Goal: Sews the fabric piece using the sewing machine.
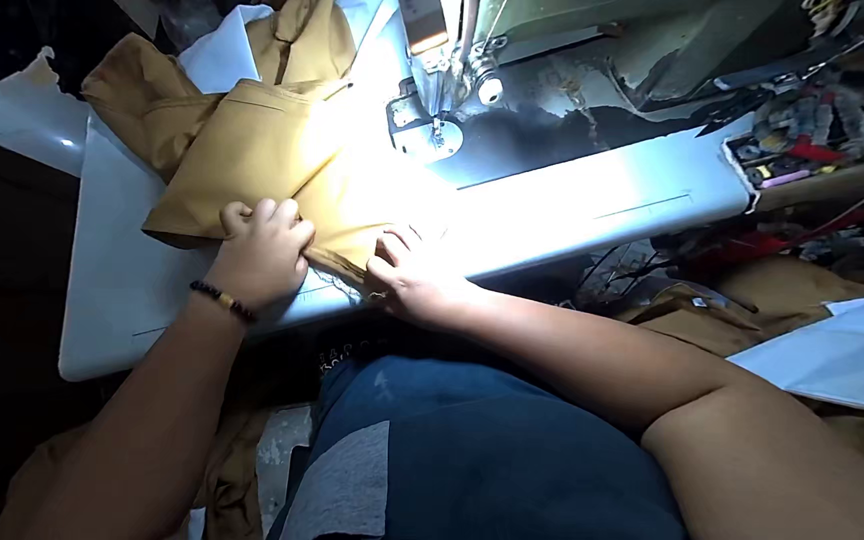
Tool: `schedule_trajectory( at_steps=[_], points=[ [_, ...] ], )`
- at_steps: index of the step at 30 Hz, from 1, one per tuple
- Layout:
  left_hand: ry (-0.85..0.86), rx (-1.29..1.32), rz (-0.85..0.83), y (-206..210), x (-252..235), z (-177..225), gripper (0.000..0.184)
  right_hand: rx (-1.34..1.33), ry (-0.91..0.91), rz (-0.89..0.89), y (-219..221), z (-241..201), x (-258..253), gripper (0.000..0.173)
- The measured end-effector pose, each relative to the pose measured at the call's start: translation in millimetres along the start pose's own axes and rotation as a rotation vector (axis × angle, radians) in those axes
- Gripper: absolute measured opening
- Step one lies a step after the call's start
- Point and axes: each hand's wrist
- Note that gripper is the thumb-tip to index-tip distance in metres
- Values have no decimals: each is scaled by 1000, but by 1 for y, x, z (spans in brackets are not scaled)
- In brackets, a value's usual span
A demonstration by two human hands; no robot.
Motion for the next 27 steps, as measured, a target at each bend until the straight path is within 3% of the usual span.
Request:
schedule_trajectory(
  at_steps=[2, 4, 7, 8, 10, 13, 16, 19, 21, 23, 27],
  points=[
    [146, 32, 112, 2, 22, 12, 15, -40, -63, -27, -11, 6, 11, 13],
    [268, 122, 154, -4, 41, 28, 10, -98, -108, -136, -35, 11, 21, 8],
    [244, 421, 85, -29, 58, 44, 21, -517, 89, -678, -101, 12, 11, 14],
    [205, 512, 72, -38, 59, 42, 28, -680, 190, -776, -113, 16, 4, 18],
    [103, 503, 64, -53, 44, 25, 42, -740, 327, -621, -117, 30, -18, 22],
    [-117, 306, 81, -55, -7, 13, 59, -299, 322, -318, -92, 64, -57, 28],
    [-91, 358, 222, -23, -54, 41, 25, -166, 408, -181, -74, 84, -71, 34],
    [-108, 497, 160, 12, -69, 68, 38, -147, 664, -58, -88, 97, -56, 32],
    [-83, 517, 262, 31, -61, 62, 42, -275, 797, 55, -98, 115, -31, 35],
    [-36, 533, 335, 38, -53, 51, 46, -348, 771, 215, -95, 128, 1, 30],
    [-39, 460, 216, 22, -56, 55, 50, -281, 409, 403, -70, 116, 44, 23]
  ],
)
Point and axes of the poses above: each hand's wrist, its own x-axis away from the middle knuckle, its own y-axis out of the palm, z = x × y, and after that the axes turned 12 degrees about y, right-handed
